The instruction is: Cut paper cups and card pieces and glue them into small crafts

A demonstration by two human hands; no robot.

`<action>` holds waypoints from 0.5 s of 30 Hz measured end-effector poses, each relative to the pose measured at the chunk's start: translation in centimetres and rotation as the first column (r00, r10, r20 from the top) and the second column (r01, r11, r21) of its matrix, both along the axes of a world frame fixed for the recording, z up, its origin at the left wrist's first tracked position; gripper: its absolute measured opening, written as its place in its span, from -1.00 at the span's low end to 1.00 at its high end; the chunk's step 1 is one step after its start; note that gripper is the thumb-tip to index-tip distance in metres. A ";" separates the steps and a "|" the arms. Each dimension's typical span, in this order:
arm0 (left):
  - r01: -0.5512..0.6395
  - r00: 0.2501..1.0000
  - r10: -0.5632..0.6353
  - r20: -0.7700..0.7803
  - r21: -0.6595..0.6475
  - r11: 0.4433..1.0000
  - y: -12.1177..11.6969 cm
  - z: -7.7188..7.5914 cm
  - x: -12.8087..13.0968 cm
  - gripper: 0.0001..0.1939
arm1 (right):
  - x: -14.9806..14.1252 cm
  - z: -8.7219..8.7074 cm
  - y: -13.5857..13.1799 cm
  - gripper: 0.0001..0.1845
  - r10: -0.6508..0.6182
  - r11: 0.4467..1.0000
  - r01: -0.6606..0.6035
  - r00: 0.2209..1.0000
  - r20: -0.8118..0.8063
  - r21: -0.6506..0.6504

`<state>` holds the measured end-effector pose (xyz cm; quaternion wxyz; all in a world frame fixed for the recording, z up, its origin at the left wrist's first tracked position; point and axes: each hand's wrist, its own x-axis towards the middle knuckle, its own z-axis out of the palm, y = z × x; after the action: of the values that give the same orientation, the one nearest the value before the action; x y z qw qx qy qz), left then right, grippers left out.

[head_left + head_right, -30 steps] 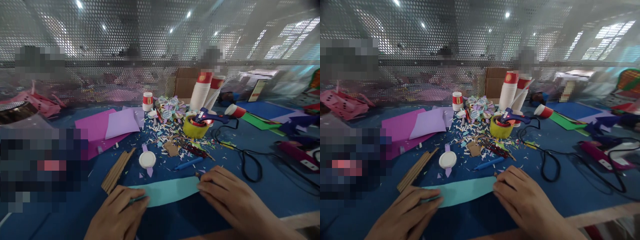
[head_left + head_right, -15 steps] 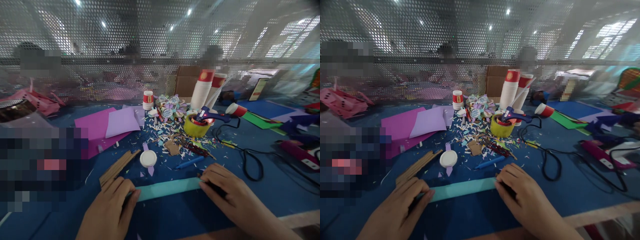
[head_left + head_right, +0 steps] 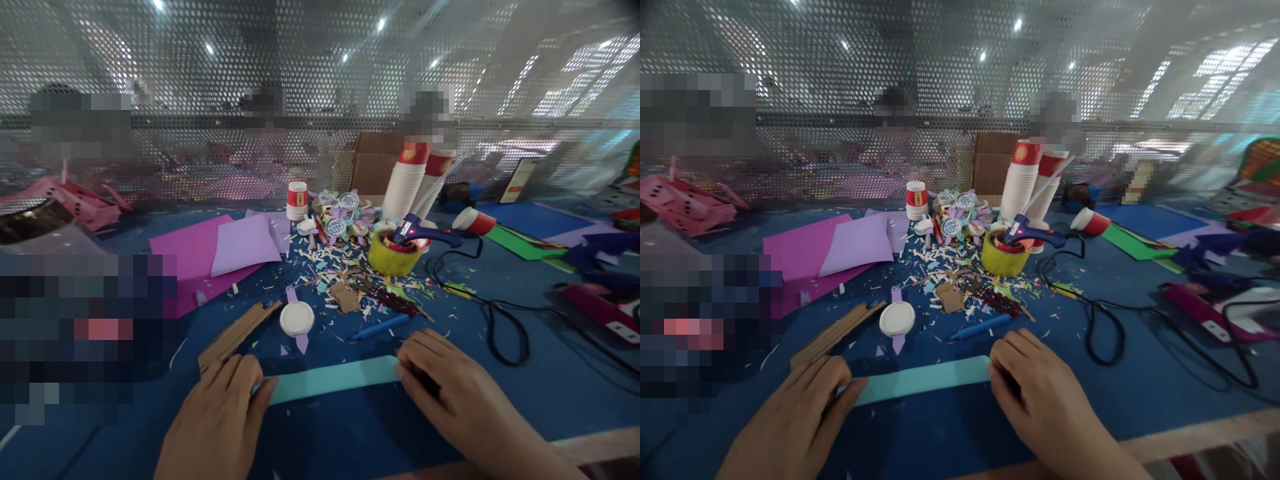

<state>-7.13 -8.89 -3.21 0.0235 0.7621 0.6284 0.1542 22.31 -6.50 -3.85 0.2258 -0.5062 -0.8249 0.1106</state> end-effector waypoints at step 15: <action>-0.067 0.995 0.058 -0.084 -0.117 0.991 0.1 0.0 -0.3 -0.65 | -0.2 -0.2 -0.2 -0.74 -0.005 0.998 0.001 0.998 0.069 0.055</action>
<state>-7.47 -8.75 -3.22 0.0390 0.7449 0.6605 0.0862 22.10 -6.74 -4.03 0.2111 -0.5047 -0.8342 0.0699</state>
